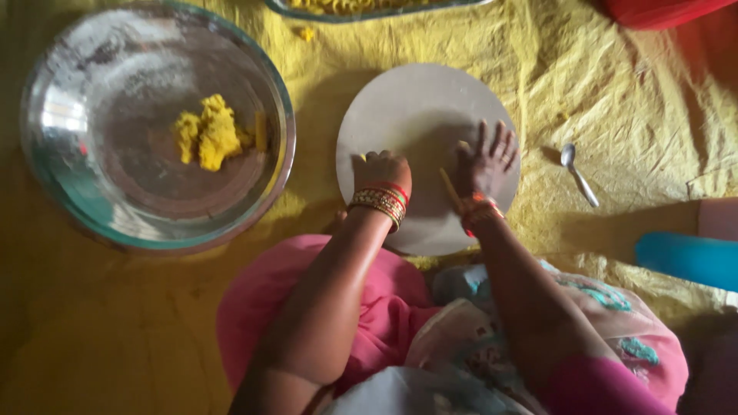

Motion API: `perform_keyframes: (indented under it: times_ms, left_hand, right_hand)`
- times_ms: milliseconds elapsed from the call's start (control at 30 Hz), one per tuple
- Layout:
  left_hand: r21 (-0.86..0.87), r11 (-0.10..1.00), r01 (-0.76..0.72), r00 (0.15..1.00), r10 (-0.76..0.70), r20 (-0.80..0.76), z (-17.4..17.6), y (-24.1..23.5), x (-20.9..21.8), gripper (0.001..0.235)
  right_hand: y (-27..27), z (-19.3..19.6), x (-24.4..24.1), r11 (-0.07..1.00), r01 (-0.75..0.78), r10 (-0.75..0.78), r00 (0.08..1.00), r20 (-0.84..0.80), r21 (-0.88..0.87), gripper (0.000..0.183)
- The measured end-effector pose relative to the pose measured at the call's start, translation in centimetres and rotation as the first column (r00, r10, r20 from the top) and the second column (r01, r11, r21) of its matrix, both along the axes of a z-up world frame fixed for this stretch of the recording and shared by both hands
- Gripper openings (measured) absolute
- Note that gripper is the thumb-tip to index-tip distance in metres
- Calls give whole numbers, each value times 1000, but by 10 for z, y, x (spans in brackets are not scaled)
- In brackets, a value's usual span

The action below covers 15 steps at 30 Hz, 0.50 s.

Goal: The person sits on the floor and shapes yellow dough into small rings by hand. They roll small pieces of dough into thin strips, connect the ends to form circles, and place the finished rings onto a nearby metal tray.

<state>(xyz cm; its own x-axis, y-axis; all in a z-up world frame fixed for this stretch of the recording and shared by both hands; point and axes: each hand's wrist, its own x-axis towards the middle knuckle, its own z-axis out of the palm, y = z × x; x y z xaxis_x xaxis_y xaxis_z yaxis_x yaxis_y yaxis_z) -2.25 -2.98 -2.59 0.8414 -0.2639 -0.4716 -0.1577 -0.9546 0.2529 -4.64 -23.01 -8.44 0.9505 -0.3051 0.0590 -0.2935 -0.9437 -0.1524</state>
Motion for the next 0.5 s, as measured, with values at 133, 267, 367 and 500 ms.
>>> perform_keyframes:
  times_ms: [133,267,367,500]
  left_hand:
    - [-13,1000,-15,1000,15,6,-3,-5,2,25]
    - [-35,999,-21,1000,20,-7,-4,-5,3,26]
    - [-20,1000,-5,1000,5,20,-4,0,1,26]
    - [-22,1000,9,1000,-8,3,-4,-1,1,27]
  right_hand:
    - [2,19,-29,976,132,-108,984,-142,175,46]
    - [16,19,-42,990,-75,88,991,-101,123,35]
    - [10,19,-30,967,35,17,979,-203,252,32]
    - [-6,26,-27,928,-141,182,979,-90,345,20]
